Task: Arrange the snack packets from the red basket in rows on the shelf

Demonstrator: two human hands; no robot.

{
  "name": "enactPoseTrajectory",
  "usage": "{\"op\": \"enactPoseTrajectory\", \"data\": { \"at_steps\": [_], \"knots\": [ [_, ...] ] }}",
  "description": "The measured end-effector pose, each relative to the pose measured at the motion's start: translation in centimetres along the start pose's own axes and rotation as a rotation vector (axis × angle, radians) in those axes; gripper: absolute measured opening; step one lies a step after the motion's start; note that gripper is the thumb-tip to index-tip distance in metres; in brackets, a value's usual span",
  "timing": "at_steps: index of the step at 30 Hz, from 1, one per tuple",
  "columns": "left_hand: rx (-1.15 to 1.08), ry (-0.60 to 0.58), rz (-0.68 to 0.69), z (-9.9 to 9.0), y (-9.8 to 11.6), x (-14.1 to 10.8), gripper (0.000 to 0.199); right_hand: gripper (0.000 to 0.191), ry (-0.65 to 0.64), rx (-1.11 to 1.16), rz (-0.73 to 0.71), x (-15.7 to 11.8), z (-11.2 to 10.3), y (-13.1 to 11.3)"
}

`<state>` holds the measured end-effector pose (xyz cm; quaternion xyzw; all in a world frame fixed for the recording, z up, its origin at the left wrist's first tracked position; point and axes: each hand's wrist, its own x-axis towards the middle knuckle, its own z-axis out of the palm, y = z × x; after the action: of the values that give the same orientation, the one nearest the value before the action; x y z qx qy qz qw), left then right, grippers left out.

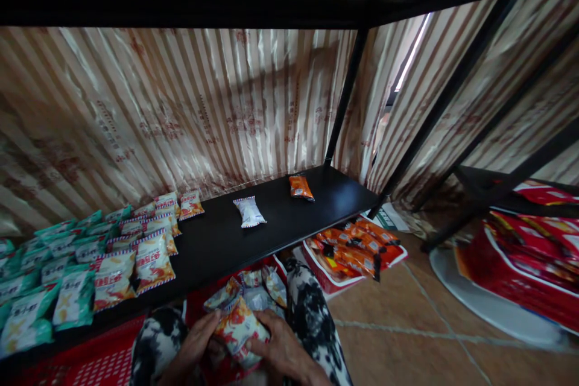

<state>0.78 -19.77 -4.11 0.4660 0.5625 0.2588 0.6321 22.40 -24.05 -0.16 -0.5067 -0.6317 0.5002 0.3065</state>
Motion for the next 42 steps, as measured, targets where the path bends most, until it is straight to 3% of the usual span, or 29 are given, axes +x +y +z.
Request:
{"op": "enactPoseTrajectory", "data": {
  "at_steps": [7, 18, 24, 34, 42],
  "knots": [
    [0.047, -0.090, 0.177, -0.1, 3.5, -1.0, 0.066, 0.052, -0.078, 0.331, 0.082, 0.4, -0.1, -1.1],
    [-0.019, 0.131, 0.187, 0.7, 5.6, -1.7, 0.051, 0.045, -0.041, 0.391, 0.162, 0.8, 0.4, -1.4],
    [-0.054, 0.262, 0.197, 0.9, 5.4, -1.3, 0.051, 0.043, -0.010, 0.458, 0.191, 0.9, 0.9, -2.1],
    [-0.046, 0.333, 0.228, 1.0, 5.2, -1.1, 0.052, 0.048, 0.062, 0.574, 0.243, 1.1, 1.1, -1.6],
    [-0.169, 0.399, 0.164, 0.8, 4.6, -0.9, 0.054, 0.059, 0.287, 0.658, 0.315, 1.7, 0.8, -1.2]
  ]
}}
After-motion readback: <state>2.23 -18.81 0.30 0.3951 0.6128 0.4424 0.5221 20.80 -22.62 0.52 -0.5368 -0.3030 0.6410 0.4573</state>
